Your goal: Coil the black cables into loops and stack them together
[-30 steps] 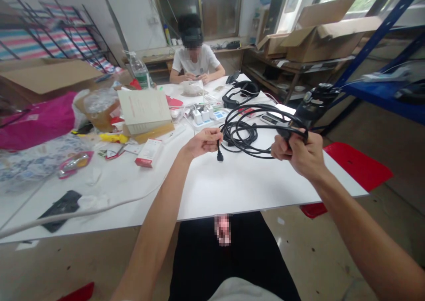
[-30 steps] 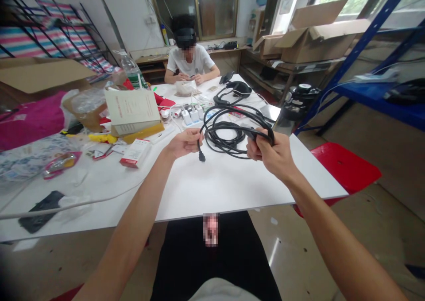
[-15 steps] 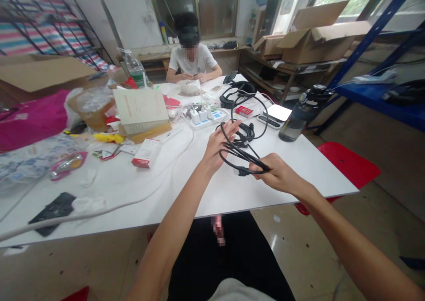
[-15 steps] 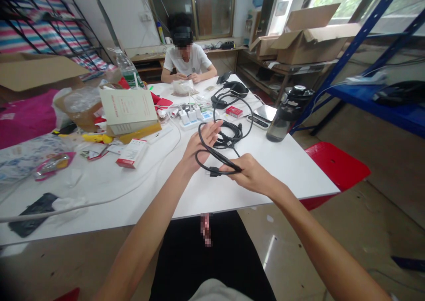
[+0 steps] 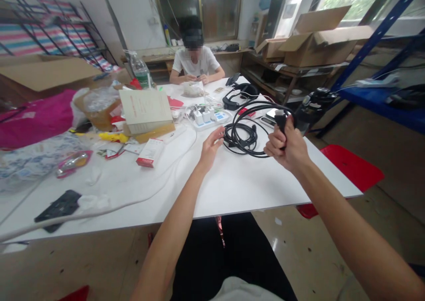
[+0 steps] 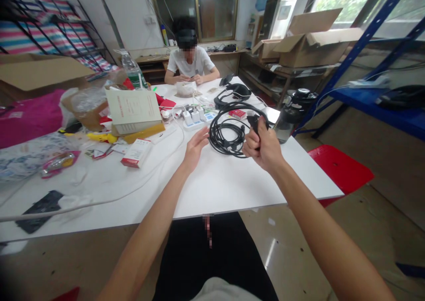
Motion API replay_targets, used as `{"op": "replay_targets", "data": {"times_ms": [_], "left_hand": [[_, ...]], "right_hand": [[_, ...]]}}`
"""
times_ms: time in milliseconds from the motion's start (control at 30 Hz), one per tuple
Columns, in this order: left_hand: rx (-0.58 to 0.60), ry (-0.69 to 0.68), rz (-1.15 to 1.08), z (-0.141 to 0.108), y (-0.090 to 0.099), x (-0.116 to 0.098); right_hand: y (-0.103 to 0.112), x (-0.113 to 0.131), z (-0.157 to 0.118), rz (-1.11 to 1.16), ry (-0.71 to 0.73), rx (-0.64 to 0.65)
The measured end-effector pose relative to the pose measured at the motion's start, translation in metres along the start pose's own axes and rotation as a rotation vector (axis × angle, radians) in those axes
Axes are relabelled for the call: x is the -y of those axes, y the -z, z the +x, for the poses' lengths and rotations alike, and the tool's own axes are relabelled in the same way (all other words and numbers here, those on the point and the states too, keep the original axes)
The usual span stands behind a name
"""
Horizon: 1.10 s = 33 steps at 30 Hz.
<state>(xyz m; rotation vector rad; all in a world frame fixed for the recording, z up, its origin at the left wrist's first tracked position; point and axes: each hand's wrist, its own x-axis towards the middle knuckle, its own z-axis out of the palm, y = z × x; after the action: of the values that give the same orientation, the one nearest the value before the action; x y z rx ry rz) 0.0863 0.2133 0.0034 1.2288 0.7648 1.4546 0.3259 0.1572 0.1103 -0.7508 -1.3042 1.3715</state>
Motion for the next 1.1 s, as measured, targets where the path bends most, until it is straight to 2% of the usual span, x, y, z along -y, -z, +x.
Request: {"op": "replay_targets", "data": {"times_ms": [133,233,333,533,667,733,833,933,1100], "left_hand": [[0.133,-0.205,0.326,-0.002,-0.006,0.007],[0.172,-0.301,0.448,-0.002,-0.006,0.01],[0.19,-0.321,0.517,-0.001,-0.004,0.011],[0.236,-0.395,0.703,-0.005,0.001,0.006],[0.21,-0.418,0.67,-0.012,-0.004,0.004],[0.138,-0.332,0.507,-0.016,-0.011,0.005],[0.09,-0.037,0.099,-0.018,-0.021,0.008],[0.159,0.21,-0.194,-0.018,-0.025,0.005],[0.287,0.351,-0.364,-0.02,-0.023,-0.009]], "right_hand": [[0.003,0.002,0.006,0.096,-0.095,0.1],[0.011,-0.003,0.008,0.219,-0.11,0.177],[0.019,-0.008,0.01,0.294,-0.081,0.185],[0.022,-0.012,0.01,0.261,-0.048,0.13],[0.024,-0.012,0.011,0.257,-0.024,0.117],[0.025,-0.01,0.013,0.193,-0.004,0.077],[0.026,-0.003,0.015,0.106,0.015,0.053],[0.025,0.003,0.015,0.068,-0.024,0.111],[0.026,0.007,0.01,0.044,-0.026,0.101]]}}
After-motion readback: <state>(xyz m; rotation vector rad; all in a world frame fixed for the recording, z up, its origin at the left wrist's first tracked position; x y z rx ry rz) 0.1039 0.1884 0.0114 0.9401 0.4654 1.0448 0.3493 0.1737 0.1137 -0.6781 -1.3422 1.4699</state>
